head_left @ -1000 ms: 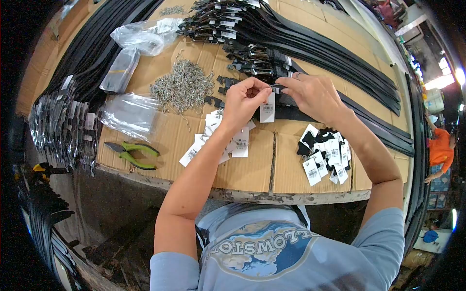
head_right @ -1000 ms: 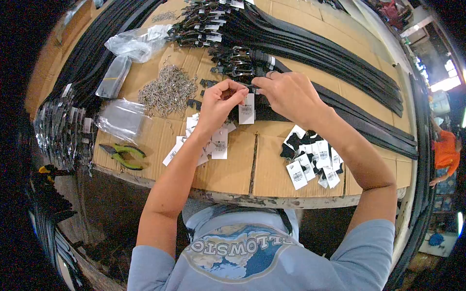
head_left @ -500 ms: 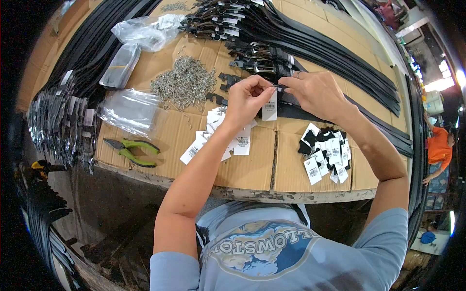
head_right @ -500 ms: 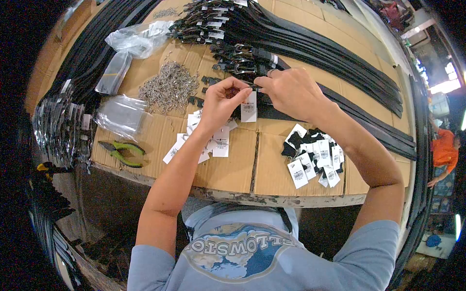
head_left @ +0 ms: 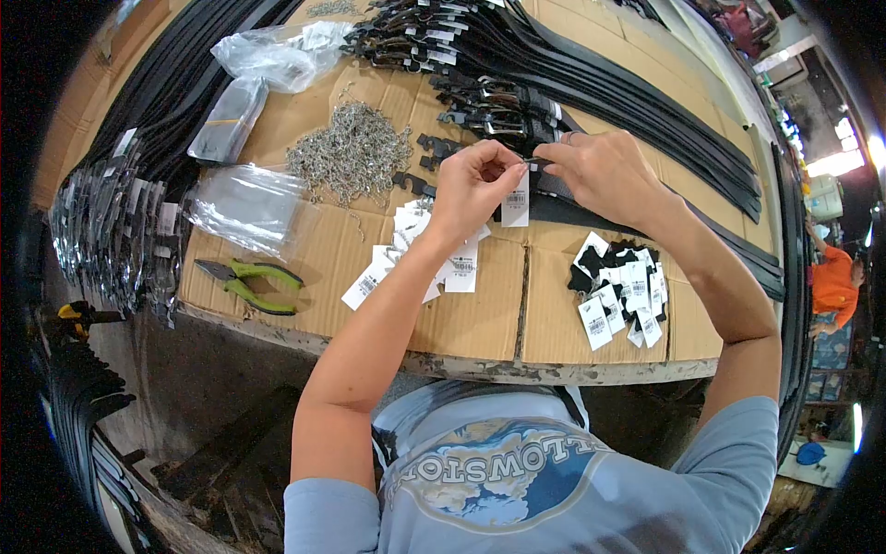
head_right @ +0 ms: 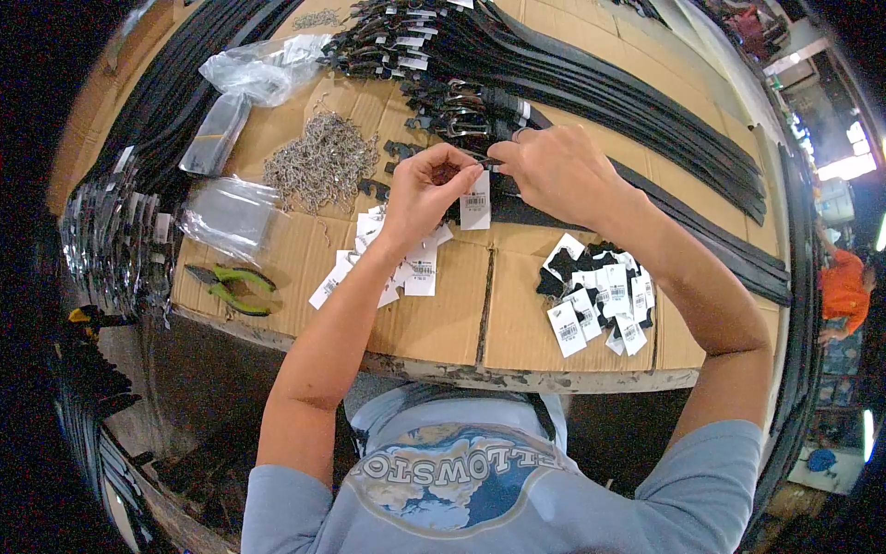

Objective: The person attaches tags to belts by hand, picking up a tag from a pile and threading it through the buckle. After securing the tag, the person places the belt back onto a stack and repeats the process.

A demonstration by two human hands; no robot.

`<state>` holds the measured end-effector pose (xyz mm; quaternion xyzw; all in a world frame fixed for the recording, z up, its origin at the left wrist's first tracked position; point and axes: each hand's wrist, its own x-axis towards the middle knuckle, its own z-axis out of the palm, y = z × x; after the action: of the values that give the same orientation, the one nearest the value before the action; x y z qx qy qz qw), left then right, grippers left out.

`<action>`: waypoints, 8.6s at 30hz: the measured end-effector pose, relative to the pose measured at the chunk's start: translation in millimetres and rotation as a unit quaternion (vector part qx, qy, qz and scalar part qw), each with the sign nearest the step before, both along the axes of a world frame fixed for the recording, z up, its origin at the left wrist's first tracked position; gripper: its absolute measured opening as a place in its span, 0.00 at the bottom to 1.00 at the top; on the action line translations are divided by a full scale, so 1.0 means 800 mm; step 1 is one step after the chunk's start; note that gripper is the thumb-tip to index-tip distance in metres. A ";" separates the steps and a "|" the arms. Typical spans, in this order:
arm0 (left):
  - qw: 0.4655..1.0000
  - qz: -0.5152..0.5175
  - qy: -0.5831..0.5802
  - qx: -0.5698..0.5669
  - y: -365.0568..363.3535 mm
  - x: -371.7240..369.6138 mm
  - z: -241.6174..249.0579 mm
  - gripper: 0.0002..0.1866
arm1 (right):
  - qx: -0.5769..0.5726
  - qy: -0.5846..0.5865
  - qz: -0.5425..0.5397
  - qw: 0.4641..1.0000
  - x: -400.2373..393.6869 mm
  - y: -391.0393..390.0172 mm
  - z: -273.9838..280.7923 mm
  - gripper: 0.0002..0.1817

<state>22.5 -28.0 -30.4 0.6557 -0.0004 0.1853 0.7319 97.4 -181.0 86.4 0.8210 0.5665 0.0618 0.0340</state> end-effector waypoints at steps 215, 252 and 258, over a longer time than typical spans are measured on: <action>0.996 0.053 -0.005 -0.076 0.015 -0.007 -0.010 0.08 | 0.283 0.202 0.181 0.920 0.002 0.317 -0.061 0.24; 0.923 0.126 -0.027 0.362 0.011 -0.011 0.013 0.07 | 0.421 0.487 -0.179 0.744 -0.015 0.011 -0.098 0.07; 0.892 0.129 -0.025 0.432 0.014 -0.008 0.015 0.09 | 0.460 0.545 -0.141 0.687 -0.007 0.016 -0.105 0.09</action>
<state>16.2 -16.6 -18.0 0.8966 -0.0138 0.2759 0.3460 91.5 -167.8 2.7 0.6932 0.2629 -0.1491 -0.6543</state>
